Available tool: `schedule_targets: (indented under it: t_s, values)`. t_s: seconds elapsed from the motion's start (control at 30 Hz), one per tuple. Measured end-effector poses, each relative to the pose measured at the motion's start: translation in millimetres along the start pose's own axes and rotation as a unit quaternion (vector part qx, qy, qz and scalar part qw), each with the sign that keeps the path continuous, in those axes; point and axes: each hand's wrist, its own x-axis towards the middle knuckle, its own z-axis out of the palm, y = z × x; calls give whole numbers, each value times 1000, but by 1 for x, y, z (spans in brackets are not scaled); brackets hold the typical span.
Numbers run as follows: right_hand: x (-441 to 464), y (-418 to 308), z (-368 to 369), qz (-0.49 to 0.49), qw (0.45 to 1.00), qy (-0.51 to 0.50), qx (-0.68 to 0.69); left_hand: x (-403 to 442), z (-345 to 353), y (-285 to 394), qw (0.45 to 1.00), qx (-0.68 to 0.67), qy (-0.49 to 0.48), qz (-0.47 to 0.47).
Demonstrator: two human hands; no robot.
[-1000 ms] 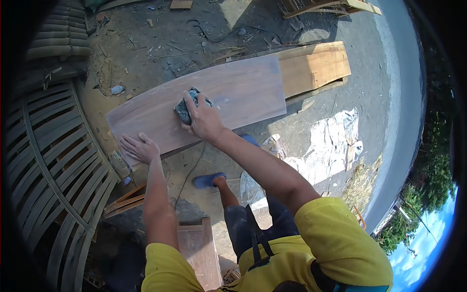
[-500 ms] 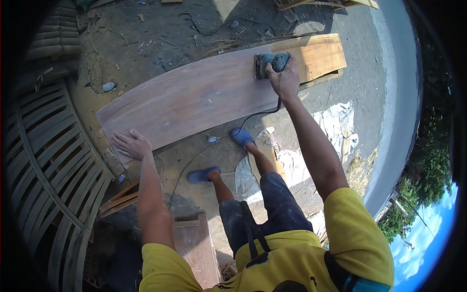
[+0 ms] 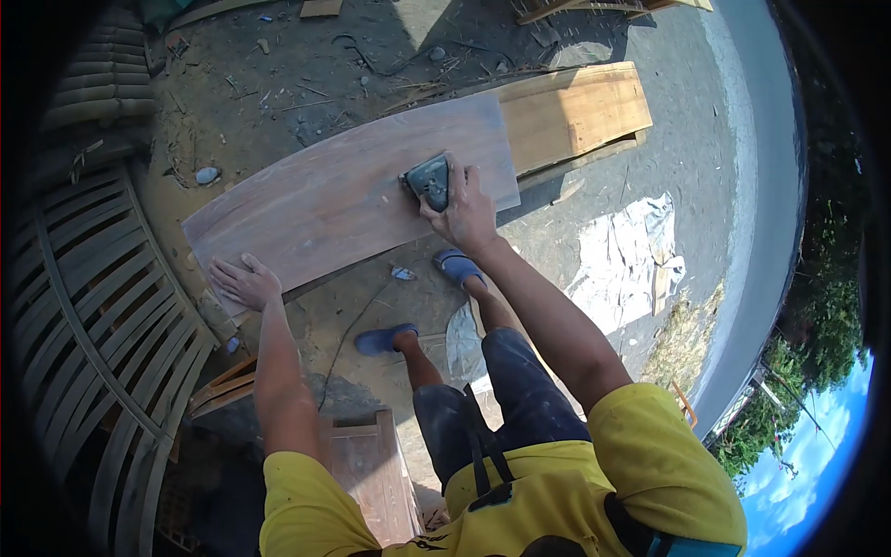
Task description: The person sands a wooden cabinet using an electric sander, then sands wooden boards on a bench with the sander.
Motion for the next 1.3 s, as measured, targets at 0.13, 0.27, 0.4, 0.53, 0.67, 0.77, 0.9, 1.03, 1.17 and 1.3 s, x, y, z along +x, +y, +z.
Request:
schedule_targets:
  t_s: [0.13,0.27,0.4,0.53,0.67,0.77,0.9,1.03,1.17,1.3]
  values:
    - [28,73,-36,15,990,132,-47,8,-10,-4,997,38,-71,-10]
    - [31,98,-41,57,980,177,-69,18,-17,-6,983,68,-170,-17]
    - [5,42,-5,11,989,135,-65,25,-23,-6,973,67,-221,-16]
    - [-36,-38,38,2,1000,-2,5,26,-27,-2,966,99,-237,-19]
    - [-54,-56,55,-43,998,-44,1,35,-42,-6,977,54,-197,67]
    - [-42,-50,42,-1,1000,-16,16,73,-60,32,955,14,-193,223]
    - [-23,0,14,100,993,55,11,109,-77,113,869,17,-298,394]
    - [-15,58,-44,198,976,89,12,135,-81,159,839,125,-402,345]
    - [-98,135,-94,238,957,156,58,137,-96,157,857,104,-376,336]
    - [-225,180,-132,382,909,158,52,146,-151,152,855,111,-386,327]
